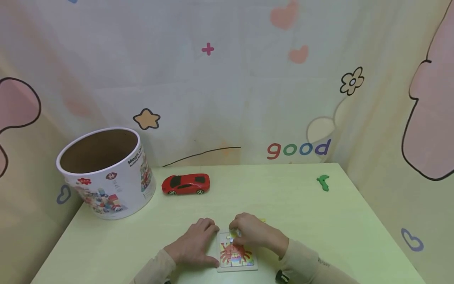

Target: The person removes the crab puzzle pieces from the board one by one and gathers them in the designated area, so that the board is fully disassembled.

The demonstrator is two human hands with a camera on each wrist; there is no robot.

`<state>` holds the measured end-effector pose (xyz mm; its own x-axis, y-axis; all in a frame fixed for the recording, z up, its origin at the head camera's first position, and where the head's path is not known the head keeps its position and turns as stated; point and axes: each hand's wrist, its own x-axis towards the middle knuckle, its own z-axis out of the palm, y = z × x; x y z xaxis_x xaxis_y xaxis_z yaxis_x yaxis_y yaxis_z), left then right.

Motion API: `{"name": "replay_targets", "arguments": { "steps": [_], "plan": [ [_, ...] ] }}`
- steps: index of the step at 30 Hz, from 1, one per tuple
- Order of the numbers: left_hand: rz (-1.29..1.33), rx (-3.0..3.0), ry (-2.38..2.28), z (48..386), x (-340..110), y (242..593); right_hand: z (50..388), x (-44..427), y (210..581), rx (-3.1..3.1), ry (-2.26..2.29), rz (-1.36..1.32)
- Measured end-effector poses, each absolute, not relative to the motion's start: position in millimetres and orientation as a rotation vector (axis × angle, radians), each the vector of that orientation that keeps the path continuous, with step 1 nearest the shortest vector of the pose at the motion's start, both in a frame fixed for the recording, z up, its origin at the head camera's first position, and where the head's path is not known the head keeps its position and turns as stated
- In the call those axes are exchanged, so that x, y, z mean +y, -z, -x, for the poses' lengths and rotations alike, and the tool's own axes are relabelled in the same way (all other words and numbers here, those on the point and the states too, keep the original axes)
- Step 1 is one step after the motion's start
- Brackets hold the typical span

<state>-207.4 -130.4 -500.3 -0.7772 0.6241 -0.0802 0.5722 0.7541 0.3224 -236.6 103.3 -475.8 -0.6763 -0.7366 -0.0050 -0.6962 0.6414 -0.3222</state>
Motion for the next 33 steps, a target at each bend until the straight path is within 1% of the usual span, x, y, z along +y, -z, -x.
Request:
{"name": "replay_targets", "arguments": {
  "steps": [33],
  "plan": [
    [-0.923,2.744,-0.437,208.5,-130.1,501.5,228.9,94.8,468.4,2.681,0.380,1.082]
  ]
}}
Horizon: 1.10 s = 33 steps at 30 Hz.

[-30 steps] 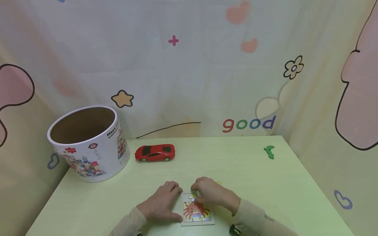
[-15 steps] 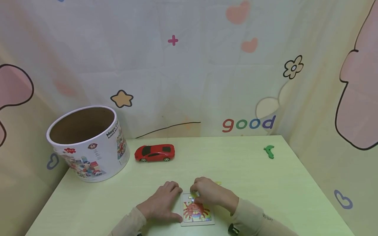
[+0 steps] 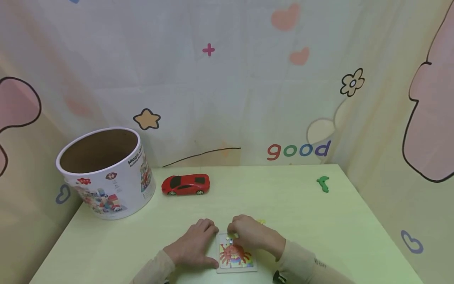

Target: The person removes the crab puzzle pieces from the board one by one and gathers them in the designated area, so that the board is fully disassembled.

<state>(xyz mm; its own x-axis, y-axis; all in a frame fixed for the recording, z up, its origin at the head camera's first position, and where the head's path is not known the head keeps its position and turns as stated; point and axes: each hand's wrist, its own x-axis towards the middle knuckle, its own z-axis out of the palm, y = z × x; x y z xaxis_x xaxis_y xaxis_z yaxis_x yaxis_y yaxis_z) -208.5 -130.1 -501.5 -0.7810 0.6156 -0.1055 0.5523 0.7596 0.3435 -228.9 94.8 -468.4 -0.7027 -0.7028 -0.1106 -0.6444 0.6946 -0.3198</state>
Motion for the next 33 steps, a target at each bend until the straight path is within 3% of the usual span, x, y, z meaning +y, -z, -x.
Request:
{"name": "replay_targets", "arguments": {
  "steps": [33],
  "plan": [
    [-0.912,2.752,-0.429,208.8,-128.1,499.7,226.2,94.4,467.1,2.783,0.364,1.063]
  ]
}}
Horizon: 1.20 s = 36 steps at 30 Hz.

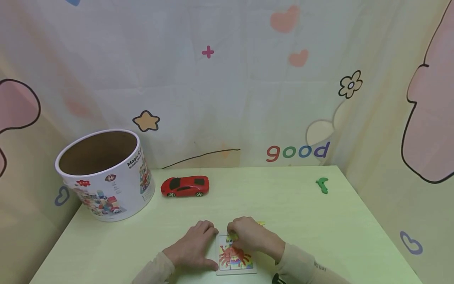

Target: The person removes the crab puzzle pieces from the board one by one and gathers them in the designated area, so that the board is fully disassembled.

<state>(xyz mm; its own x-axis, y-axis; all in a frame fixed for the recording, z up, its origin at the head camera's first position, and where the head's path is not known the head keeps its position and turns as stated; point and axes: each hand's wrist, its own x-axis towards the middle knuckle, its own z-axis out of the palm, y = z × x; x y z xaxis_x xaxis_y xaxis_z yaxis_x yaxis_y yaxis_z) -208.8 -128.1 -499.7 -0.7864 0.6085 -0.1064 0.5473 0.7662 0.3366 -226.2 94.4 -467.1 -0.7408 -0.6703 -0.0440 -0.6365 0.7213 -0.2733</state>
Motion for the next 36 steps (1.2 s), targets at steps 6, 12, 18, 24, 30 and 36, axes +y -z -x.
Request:
{"name": "replay_targets", "arguments": {
  "steps": [6,12,18,24,30,36],
  "plan": [
    [-0.924,2.762,-0.415,209.3,-128.5,502.0,227.7,95.7,468.4,2.788,0.374,1.046],
    [-0.951,2.780,-0.404,209.1,-128.7,502.5,230.4,99.7,470.7,2.793,0.440,1.069],
    [-0.944,2.773,-0.407,207.7,-128.8,502.9,233.4,102.7,471.9,2.751,0.516,1.086],
    [-0.940,2.776,-0.415,207.4,-129.7,504.7,236.6,104.0,471.8,2.711,0.581,1.095],
    [-0.929,2.771,-0.422,207.9,-129.2,504.8,237.9,106.1,471.0,2.701,0.612,1.065],
    [-0.913,2.760,-0.431,207.9,-129.2,503.2,237.9,106.6,469.8,2.698,0.606,1.069]
  ]
}}
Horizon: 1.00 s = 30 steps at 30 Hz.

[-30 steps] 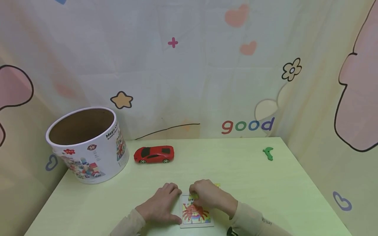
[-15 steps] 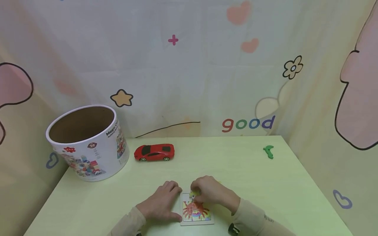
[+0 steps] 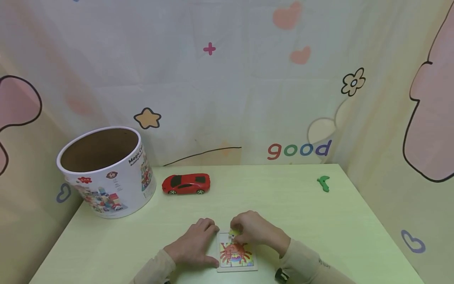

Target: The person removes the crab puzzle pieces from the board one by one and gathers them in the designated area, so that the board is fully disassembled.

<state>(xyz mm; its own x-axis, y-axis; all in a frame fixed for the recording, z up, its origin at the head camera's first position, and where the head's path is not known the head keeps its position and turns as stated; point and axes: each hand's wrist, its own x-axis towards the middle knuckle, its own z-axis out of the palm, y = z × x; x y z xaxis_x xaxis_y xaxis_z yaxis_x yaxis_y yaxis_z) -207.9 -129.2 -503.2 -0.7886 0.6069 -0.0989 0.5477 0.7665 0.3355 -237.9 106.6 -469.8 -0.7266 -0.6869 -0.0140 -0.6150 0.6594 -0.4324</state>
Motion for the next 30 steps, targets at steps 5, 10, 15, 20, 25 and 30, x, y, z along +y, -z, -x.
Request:
{"name": "replay_targets", "arguments": {
  "steps": [5,10,15,20,25,30],
  "plan": [
    [-0.931,2.772,-0.438,208.2,-129.9,503.9,239.0,107.6,470.5,2.713,0.606,1.077],
    [-0.960,2.785,-0.465,208.3,-131.0,507.1,239.8,108.1,471.6,2.719,0.603,1.081],
    [-0.950,2.771,-0.485,208.6,-131.2,508.4,238.6,107.8,471.3,2.717,0.611,1.075],
    [-0.945,2.769,-0.494,207.9,-131.6,508.4,236.9,108.0,471.0,2.698,0.656,1.092],
    [-0.958,2.778,-0.500,206.8,-131.8,508.7,236.4,108.2,470.5,2.689,0.681,1.092],
    [-0.952,2.782,-0.482,207.5,-131.5,508.7,236.2,107.7,468.7,2.693,0.674,1.094]
  ]
}}
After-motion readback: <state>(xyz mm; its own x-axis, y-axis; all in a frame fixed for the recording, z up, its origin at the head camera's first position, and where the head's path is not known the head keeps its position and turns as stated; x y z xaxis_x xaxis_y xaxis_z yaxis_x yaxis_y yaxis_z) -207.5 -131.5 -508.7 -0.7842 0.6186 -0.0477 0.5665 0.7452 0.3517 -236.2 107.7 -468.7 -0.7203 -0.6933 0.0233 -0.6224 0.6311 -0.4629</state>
